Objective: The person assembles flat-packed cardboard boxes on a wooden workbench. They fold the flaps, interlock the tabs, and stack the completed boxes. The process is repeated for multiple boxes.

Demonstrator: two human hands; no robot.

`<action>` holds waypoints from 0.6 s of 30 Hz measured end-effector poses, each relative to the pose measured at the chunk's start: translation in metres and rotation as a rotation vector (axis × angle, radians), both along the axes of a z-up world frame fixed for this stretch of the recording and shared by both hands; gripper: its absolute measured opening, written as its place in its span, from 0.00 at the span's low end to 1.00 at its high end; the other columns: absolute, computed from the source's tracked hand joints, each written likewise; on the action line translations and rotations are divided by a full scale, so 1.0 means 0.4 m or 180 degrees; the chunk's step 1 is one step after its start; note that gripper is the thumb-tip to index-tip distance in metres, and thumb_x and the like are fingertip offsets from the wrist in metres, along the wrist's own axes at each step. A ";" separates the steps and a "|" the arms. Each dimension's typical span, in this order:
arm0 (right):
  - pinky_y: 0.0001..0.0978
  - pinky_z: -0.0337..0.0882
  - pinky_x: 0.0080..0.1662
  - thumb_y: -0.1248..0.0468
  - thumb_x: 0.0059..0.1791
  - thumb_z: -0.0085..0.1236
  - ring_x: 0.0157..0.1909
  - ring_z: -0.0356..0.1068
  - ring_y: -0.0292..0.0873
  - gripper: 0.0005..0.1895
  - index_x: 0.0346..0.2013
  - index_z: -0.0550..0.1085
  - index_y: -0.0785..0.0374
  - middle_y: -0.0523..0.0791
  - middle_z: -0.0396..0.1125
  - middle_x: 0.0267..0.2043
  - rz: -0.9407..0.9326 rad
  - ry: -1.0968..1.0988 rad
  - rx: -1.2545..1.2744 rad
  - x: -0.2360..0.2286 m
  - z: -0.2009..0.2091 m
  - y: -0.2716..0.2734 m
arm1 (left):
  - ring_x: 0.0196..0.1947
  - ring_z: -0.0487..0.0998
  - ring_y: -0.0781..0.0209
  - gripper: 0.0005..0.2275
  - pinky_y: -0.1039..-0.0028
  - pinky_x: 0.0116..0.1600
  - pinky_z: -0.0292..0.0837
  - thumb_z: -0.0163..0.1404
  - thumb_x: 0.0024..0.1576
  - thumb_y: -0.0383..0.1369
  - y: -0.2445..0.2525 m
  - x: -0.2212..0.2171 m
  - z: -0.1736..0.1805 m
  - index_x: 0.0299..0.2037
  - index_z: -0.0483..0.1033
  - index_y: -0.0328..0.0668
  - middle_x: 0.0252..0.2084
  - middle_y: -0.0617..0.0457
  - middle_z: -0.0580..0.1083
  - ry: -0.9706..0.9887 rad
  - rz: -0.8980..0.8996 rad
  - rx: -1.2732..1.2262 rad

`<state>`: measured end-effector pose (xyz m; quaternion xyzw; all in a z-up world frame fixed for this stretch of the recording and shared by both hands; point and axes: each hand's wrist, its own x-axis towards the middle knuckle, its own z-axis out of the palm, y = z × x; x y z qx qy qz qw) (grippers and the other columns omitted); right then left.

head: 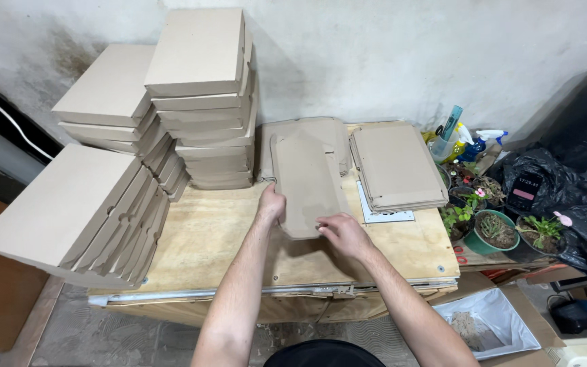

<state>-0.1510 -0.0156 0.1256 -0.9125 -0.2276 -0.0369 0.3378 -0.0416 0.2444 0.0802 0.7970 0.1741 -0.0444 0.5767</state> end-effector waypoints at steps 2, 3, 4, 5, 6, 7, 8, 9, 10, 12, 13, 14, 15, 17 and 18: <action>0.48 0.75 0.65 0.59 0.58 0.62 0.61 0.80 0.50 0.15 0.59 0.86 0.51 0.44 0.84 0.51 -0.0074 0.0078 0.0013 -0.001 0.003 0.010 | 0.79 0.69 0.45 0.30 0.53 0.81 0.68 0.44 0.64 0.25 0.064 -0.003 -0.038 0.81 0.66 0.44 0.77 0.43 0.73 0.0061 -0.0121 0.0162; 0.49 0.76 0.65 0.58 0.60 0.60 0.60 0.80 0.53 0.15 0.60 0.85 0.52 0.47 0.84 0.51 -0.0163 0.0159 0.0036 -0.004 0.001 0.017 | 0.79 0.69 0.44 0.28 0.51 0.82 0.67 0.41 0.66 0.26 0.098 -0.007 -0.060 0.79 0.72 0.51 0.75 0.45 0.75 0.0126 -0.0258 0.0333; 0.49 0.76 0.65 0.58 0.60 0.60 0.60 0.80 0.53 0.15 0.60 0.85 0.52 0.47 0.84 0.51 -0.0159 0.0177 0.0039 -0.002 -0.008 0.023 | 0.79 0.69 0.44 0.28 0.51 0.82 0.67 0.41 0.66 0.26 0.113 -0.039 -0.031 0.79 0.72 0.51 0.75 0.45 0.75 0.0144 -0.0255 0.0336; 0.47 0.77 0.65 0.57 0.61 0.58 0.60 0.80 0.52 0.15 0.60 0.84 0.52 0.46 0.84 0.51 -0.0240 0.0192 -0.0038 0.003 -0.015 0.025 | 0.80 0.67 0.44 0.29 0.50 0.83 0.64 0.42 0.67 0.26 0.124 -0.066 0.002 0.80 0.69 0.51 0.78 0.45 0.72 0.0253 -0.0397 0.0595; 0.45 0.77 0.65 0.56 0.61 0.57 0.60 0.79 0.51 0.15 0.60 0.84 0.52 0.45 0.84 0.51 -0.0321 0.0207 -0.0116 0.008 -0.021 0.026 | 0.82 0.65 0.44 0.29 0.50 0.84 0.62 0.42 0.67 0.26 0.134 -0.093 0.035 0.82 0.67 0.51 0.81 0.45 0.69 0.0362 -0.0539 0.0853; 0.45 0.77 0.65 0.56 0.61 0.57 0.60 0.79 0.51 0.15 0.60 0.84 0.52 0.45 0.84 0.51 -0.0328 0.0205 -0.0117 0.001 -0.017 0.032 | 0.82 0.65 0.44 0.29 0.50 0.84 0.62 0.42 0.67 0.26 0.155 -0.091 0.024 0.82 0.67 0.51 0.81 0.45 0.69 0.0360 -0.0546 0.0851; 0.45 0.77 0.65 0.55 0.61 0.57 0.61 0.79 0.50 0.16 0.60 0.84 0.52 0.45 0.84 0.51 -0.0356 0.0232 -0.0186 -0.005 -0.012 0.039 | 0.82 0.65 0.46 0.28 0.50 0.83 0.62 0.43 0.68 0.31 0.177 -0.089 0.012 0.82 0.68 0.57 0.81 0.48 0.69 0.0461 -0.0768 0.1116; 0.44 0.76 0.65 0.55 0.61 0.58 0.61 0.79 0.50 0.16 0.60 0.84 0.52 0.44 0.84 0.52 -0.0391 0.0257 -0.0256 -0.009 -0.008 0.043 | 0.82 0.64 0.49 0.27 0.51 0.82 0.62 0.44 0.69 0.35 0.196 -0.084 0.001 0.81 0.69 0.63 0.81 0.52 0.69 0.0558 -0.0996 0.1380; 0.44 0.76 0.65 0.55 0.61 0.58 0.61 0.79 0.50 0.16 0.60 0.84 0.52 0.44 0.84 0.52 -0.0405 0.0254 -0.0259 -0.011 -0.010 0.049 | 0.82 0.64 0.49 0.27 0.51 0.82 0.62 0.44 0.69 0.35 0.194 -0.103 0.038 0.81 0.69 0.63 0.81 0.52 0.69 0.0551 -0.1009 0.1378; 0.45 0.76 0.66 0.55 0.60 0.59 0.63 0.78 0.51 0.16 0.61 0.83 0.51 0.44 0.83 0.53 -0.0443 0.0247 -0.0364 -0.022 -0.022 0.055 | 0.81 0.67 0.51 0.24 0.54 0.81 0.65 0.41 0.70 0.37 0.185 -0.143 0.105 0.76 0.74 0.72 0.77 0.57 0.74 0.0668 -0.1418 0.1907; 0.45 0.76 0.66 0.55 0.60 0.59 0.63 0.78 0.51 0.16 0.61 0.83 0.51 0.44 0.83 0.53 -0.0478 0.0261 -0.0362 -0.026 -0.025 0.059 | 0.81 0.67 0.51 0.24 0.54 0.81 0.65 0.41 0.70 0.37 0.163 -0.138 0.112 0.76 0.74 0.72 0.77 0.57 0.74 0.0669 -0.1456 0.1911; 0.44 0.76 0.67 0.54 0.59 0.59 0.66 0.76 0.51 0.19 0.64 0.81 0.51 0.45 0.81 0.58 -0.0465 0.0376 -0.0574 -0.030 -0.029 0.061 | 0.80 0.69 0.51 0.23 0.53 0.81 0.66 0.41 0.70 0.38 0.141 -0.133 0.119 0.74 0.76 0.73 0.77 0.57 0.75 0.0691 -0.1708 0.2118; 0.44 0.76 0.68 0.53 0.59 0.59 0.69 0.75 0.50 0.22 0.68 0.80 0.51 0.45 0.79 0.62 -0.0456 0.0497 -0.0784 -0.036 -0.036 0.063 | 0.80 0.70 0.50 0.22 0.52 0.80 0.67 0.41 0.70 0.40 0.117 -0.129 0.123 0.72 0.78 0.75 0.76 0.57 0.76 0.0711 -0.1968 0.2326; 0.46 0.75 0.70 0.51 0.58 0.60 0.71 0.73 0.52 0.24 0.69 0.79 0.51 0.46 0.77 0.65 -0.0509 0.0660 -0.0958 -0.054 -0.066 0.066 | 0.80 0.70 0.53 0.22 0.53 0.81 0.65 0.40 0.70 0.39 0.067 -0.087 0.050 0.71 0.78 0.79 0.75 0.60 0.76 0.0720 -0.2220 0.2541; 0.47 0.74 0.71 0.49 0.57 0.61 0.73 0.71 0.53 0.27 0.70 0.78 0.51 0.46 0.74 0.67 -0.0521 0.0805 -0.1133 -0.061 -0.079 0.068 | 0.80 0.70 0.56 0.23 0.54 0.82 0.64 0.38 0.71 0.39 0.040 -0.066 0.015 0.70 0.78 0.83 0.75 0.64 0.76 0.0724 -0.2427 0.2753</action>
